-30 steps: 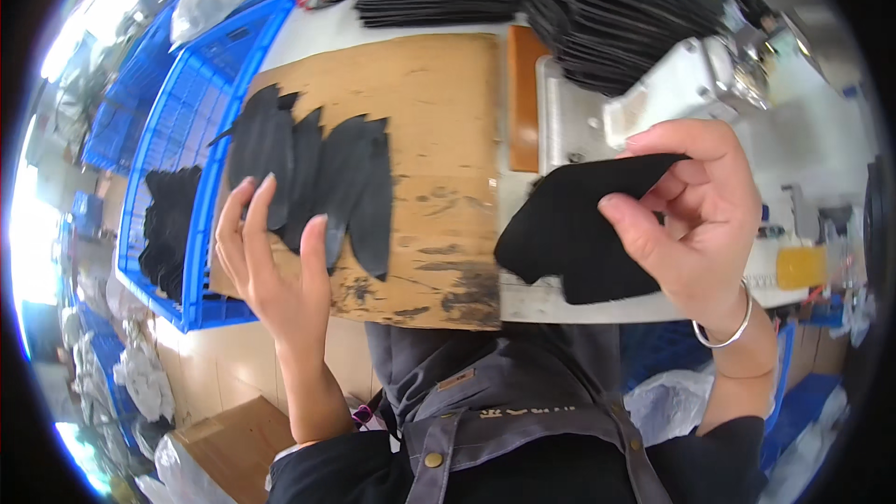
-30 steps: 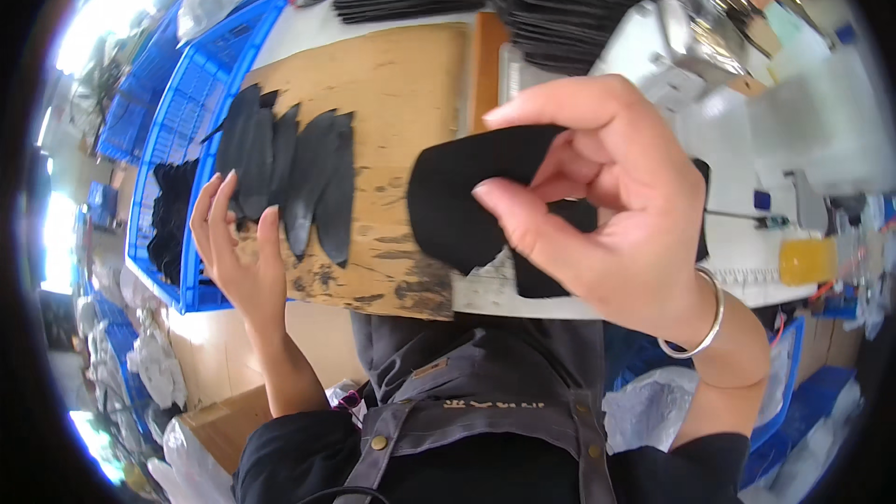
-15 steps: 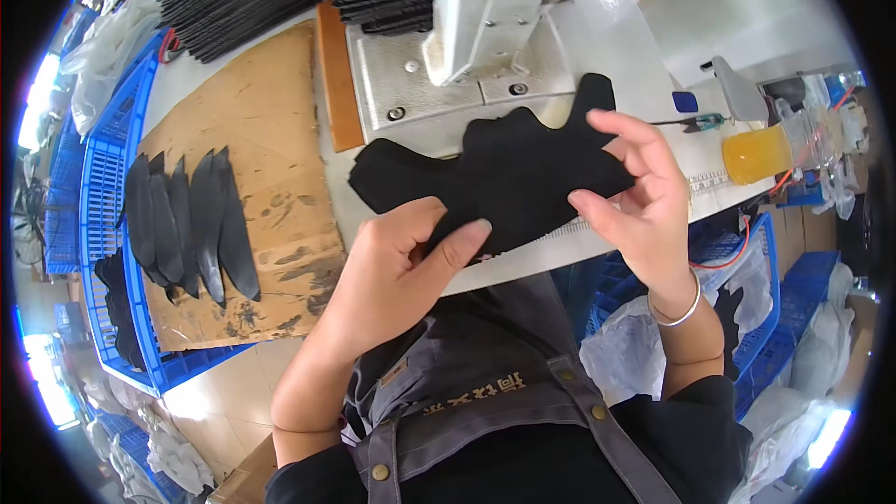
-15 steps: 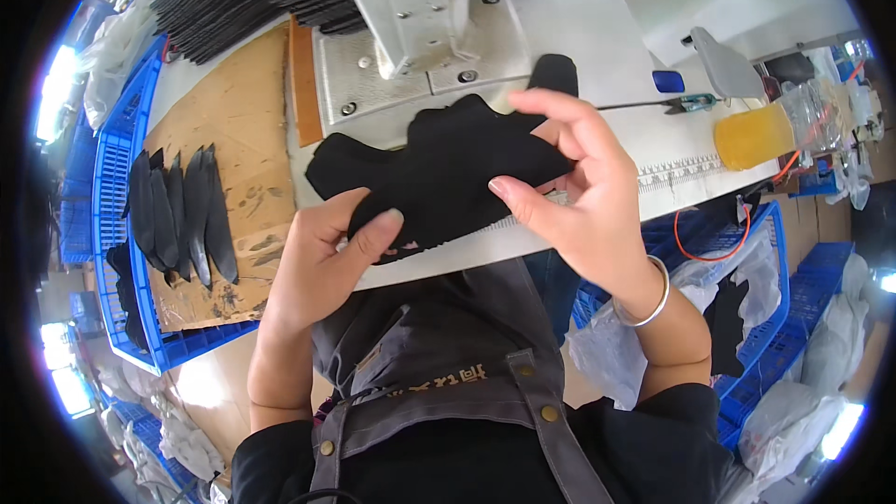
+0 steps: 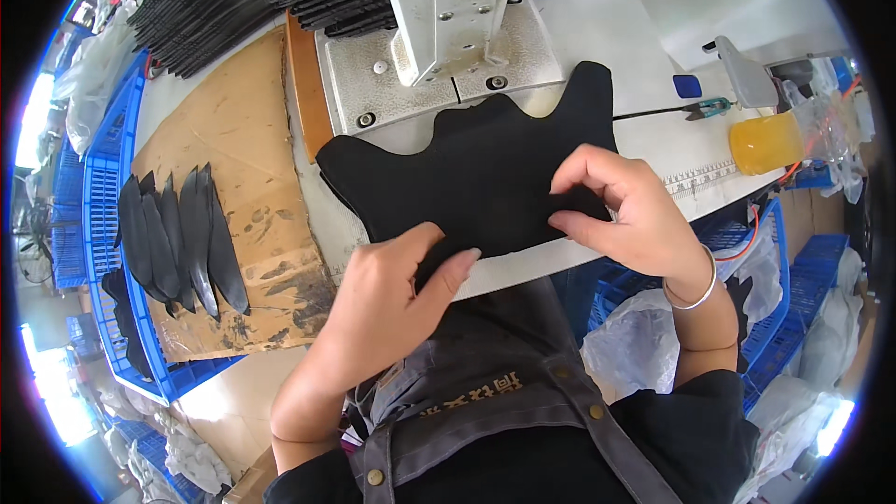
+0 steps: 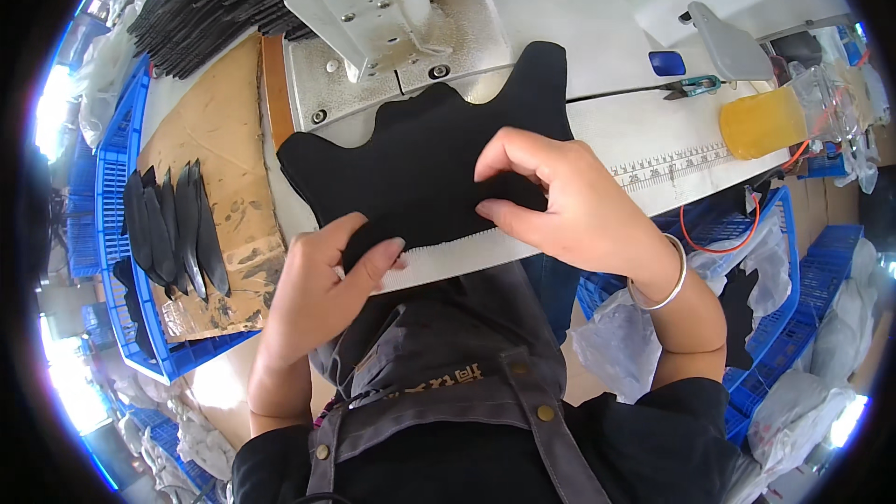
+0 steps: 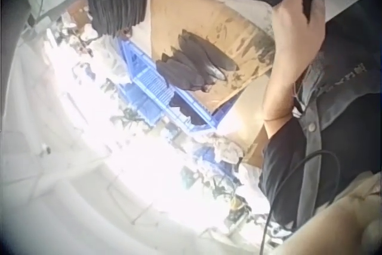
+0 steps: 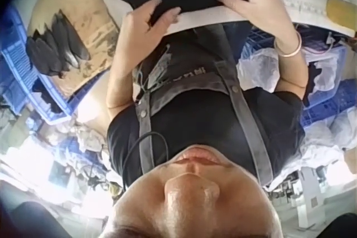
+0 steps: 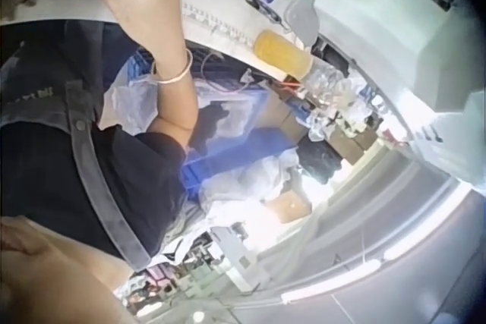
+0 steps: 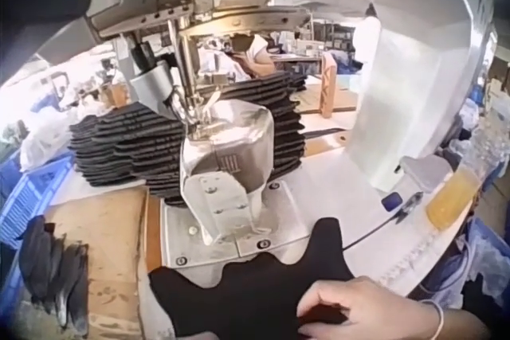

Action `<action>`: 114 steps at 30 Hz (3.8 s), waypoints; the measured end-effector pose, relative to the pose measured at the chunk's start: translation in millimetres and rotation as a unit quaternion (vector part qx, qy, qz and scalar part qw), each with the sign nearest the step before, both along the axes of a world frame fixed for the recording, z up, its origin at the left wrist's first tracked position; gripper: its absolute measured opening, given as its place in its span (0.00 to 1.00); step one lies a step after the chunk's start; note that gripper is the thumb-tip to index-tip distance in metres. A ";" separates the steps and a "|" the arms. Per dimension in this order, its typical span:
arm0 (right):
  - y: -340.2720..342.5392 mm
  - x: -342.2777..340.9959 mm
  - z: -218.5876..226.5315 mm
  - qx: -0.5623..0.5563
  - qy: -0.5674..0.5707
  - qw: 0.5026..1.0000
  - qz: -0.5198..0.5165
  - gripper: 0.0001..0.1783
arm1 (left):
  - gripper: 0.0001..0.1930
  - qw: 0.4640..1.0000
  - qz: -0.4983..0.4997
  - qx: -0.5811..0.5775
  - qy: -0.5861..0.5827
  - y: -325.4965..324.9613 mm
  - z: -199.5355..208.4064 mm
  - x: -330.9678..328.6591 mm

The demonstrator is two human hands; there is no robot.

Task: Aligning and layering black fabric and mesh components to assemble a shoe upper at an industrial workstation.

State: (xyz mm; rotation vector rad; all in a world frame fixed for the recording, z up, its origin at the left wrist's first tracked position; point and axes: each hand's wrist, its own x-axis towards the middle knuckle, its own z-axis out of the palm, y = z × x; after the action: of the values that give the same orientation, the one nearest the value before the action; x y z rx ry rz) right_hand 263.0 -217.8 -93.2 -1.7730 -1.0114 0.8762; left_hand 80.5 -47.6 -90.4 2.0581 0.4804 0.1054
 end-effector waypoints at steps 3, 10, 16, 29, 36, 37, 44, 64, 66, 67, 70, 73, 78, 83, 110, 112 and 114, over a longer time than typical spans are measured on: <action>9.3 -5.3 -3.1 0.087 0.050 0.995 -0.024 0.15 | 0.18 1.000 0.006 0.030 0.003 7.8 9.2 4.5; 23.3 10.8 -5.3 0.042 -0.062 0.997 0.011 0.24 | 0.23 0.986 0.017 0.164 -0.028 15.5 -5.3 19.8; 21.8 4.8 5.1 -0.008 -0.138 0.990 0.016 0.25 | 0.26 0.979 0.025 0.202 -0.023 16.0 -11.8 18.9; 18.6 7.8 -8.4 0.055 -0.215 0.974 0.037 0.24 | 0.23 0.972 0.019 0.235 0.003 11.9 -12.2 19.0; 18.3 6.3 -8.9 0.053 -0.224 0.972 0.036 0.25 | 0.23 0.970 0.015 0.242 -0.006 12.0 -12.4 18.1; 18.4 6.2 -8.7 0.053 -0.225 0.972 0.038 0.25 | 0.23 0.970 0.013 0.242 -0.009 12.2 -12.1 18.0; 18.4 8.7 -11.5 0.069 -0.227 0.970 0.050 0.24 | 0.22 0.969 0.010 0.247 -0.017 11.2 -14.0 17.8; 32.9 -2.8 0.0 -0.047 -0.260 0.963 0.052 0.40 | 0.15 0.996 0.025 0.081 0.015 29.2 -4.9 14.7; 32.9 -3.1 0.9 -0.051 -0.254 0.965 0.050 0.39 | 0.13 0.996 0.020 0.082 0.020 31.0 -5.4 14.7; 32.8 -2.9 0.5 -0.048 -0.248 0.966 0.047 0.39 | 0.13 0.997 0.014 0.081 0.010 31.6 -7.4 14.6; 33.7 -5.0 0.2 -0.044 -0.244 0.968 0.041 0.38 | 0.13 0.996 0.007 0.089 0.002 33.3 -7.6 14.0; 35.0 -6.2 1.0 -0.035 -0.265 0.963 0.041 0.37 | 0.13 0.996 0.002 0.087 0.011 34.8 -5.4 14.3; 35.1 -5.4 0.0 -0.011 -0.289 0.956 0.048 0.36 | 0.13 0.996 0.000 0.090 0.004 35.5 -7.3 13.9; 35.4 -5.2 -2.0 -0.006 -0.289 0.956 0.047 0.36 | 0.13 0.995 0.003 0.098 -0.015 35.1 -10.4 13.0; 25.0 8.1 -6.2 0.023 -0.232 0.972 0.023 0.28 | 0.44 0.921 -0.065 0.382 -0.037 -46.4 -42.6 14.5; 15.0 14.4 -4.1 -0.001 -0.146 0.989 -0.008 0.25 | 0.43 0.913 -0.063 0.402 -0.033 -46.0 -45.0 13.0; 9.6 16.3 -11.5 0.022 -0.101 0.993 -0.055 0.20 | 0.43 0.911 -0.070 0.405 -0.035 -44.4 -47.7 12.3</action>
State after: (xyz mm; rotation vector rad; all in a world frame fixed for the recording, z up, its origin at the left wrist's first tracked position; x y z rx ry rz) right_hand 279.3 -208.2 -104.6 -1.8874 -1.0421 0.6113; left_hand 92.8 -92.0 -138.1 2.8838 0.2530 0.3364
